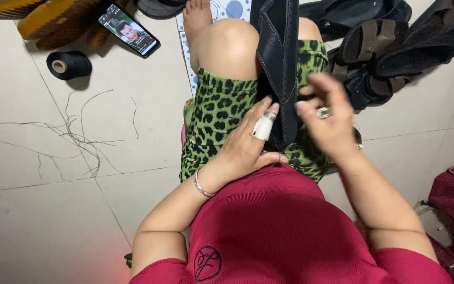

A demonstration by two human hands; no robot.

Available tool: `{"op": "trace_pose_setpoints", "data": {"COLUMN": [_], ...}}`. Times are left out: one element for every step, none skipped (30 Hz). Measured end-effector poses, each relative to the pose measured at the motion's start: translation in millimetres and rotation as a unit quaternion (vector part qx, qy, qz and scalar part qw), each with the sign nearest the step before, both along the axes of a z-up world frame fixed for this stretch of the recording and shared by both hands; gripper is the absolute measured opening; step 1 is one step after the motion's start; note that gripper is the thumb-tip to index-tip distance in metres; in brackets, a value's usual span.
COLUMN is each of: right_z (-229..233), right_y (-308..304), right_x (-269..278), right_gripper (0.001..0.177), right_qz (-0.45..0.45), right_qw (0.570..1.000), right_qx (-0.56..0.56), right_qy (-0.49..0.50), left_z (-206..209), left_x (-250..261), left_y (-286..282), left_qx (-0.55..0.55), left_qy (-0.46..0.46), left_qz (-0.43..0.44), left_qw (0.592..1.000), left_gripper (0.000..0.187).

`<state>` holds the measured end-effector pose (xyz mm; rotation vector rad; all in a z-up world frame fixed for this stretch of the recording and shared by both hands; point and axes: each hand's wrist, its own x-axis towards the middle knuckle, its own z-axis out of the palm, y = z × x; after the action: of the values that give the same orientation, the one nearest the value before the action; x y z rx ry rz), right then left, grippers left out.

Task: The person sews a black shoe using a needle and thread while sitting. They repeatedly insert the needle through the shoe's sole and pull the thread to stitch it. A smartphone is visible on the floor nearby.

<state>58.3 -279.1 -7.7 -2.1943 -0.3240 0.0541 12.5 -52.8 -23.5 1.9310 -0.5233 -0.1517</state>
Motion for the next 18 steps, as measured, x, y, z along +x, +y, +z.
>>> {"op": "trace_pose_setpoints", "data": {"right_z": [6, 12, 22, 33, 45, 42, 40, 39, 42, 44, 47, 49, 50, 52, 52, 52, 52, 53], "right_y": [-11, -23, -31, -38, -46, -50, -55, -59, -58, -56, -54, -53, -52, -52, -50, -49, -48, -48], "right_x": [3, 4, 4, 1, -3, -11, -20, -29, -32, -34, -36, -35, -34, -34, -33, -33, -33, -32], "right_gripper": [0.05, 0.065, 0.065, 0.059, 0.054, 0.054, 0.052, 0.052, 0.052, 0.053, 0.053, 0.053, 0.054, 0.055, 0.055, 0.053, 0.052, 0.052], "right_qz": [-0.006, -0.013, -0.015, 0.041, 0.098, 0.096, 0.155, 0.212, 0.209, 0.232, 0.254, 0.256, 0.265, 0.273, 0.275, 0.273, 0.271, 0.271], "right_qw": [0.995, 0.978, 0.977, 0.985, 0.98, 0.98, 0.971, 0.96, 0.96, 0.946, 0.925, 0.925, 0.916, 0.907, 0.906, 0.901, 0.895, 0.895], "right_qx": [0.052, 0.104, 0.103, 0.001, -0.101, -0.1, -0.1, -0.099, -0.099, -0.179, -0.257, -0.257, -0.278, -0.299, -0.299, -0.318, -0.337, -0.339], "right_qy": [0.089, 0.181, 0.185, 0.165, 0.143, 0.146, 0.151, 0.155, 0.156, 0.136, 0.115, 0.112, 0.115, 0.118, 0.116, 0.112, 0.107, 0.107], "left_z": [-7, -13, -19, -24, -29, -30, -32, -32, -33, -34, -35, -35, -35, -35, -36, -37, -38, -38], "left_x": [2, 1, 0, -3, -7, -8, -9, -9, -9, -9, -10, -10, -10, -10, -11, -11, -11, -11], "left_y": [-2, -3, -4, -5, -6, -6, -6, -7, -7, -7, -6, -7, -8, -9, -9, -10, -11, -11], "left_qx": [0.012, 0.024, 0.022, 0.051, 0.079, 0.08, 0.079, 0.077, 0.076, 0.075, 0.074, 0.075, 0.081, 0.085, 0.085, 0.085, 0.086, 0.085], "left_qy": [0.017, 0.038, 0.041, 0.044, 0.047, 0.049, 0.034, 0.019, 0.02, 0.01, 0.001, -0.001, -0.003, -0.005, -0.006, -0.009, -0.013, -0.013], "left_qz": [-0.01, -0.021, -0.022, -0.038, -0.053, -0.056, -0.047, -0.039, -0.043, -0.037, -0.032, -0.029, -0.026, -0.025, -0.023, -0.019, -0.016, -0.015], "left_qw": [1.0, 0.999, 0.999, 0.997, 0.994, 0.994, 0.995, 0.996, 0.996, 0.996, 0.997, 0.997, 0.996, 0.996, 0.996, 0.996, 0.996, 0.996], "left_gripper": [0.101, 0.103, 0.103, 0.102, 0.102, 0.102, 0.102, 0.102, 0.102, 0.102, 0.103, 0.103, 0.103, 0.104, 0.104, 0.104, 0.104, 0.104]}}
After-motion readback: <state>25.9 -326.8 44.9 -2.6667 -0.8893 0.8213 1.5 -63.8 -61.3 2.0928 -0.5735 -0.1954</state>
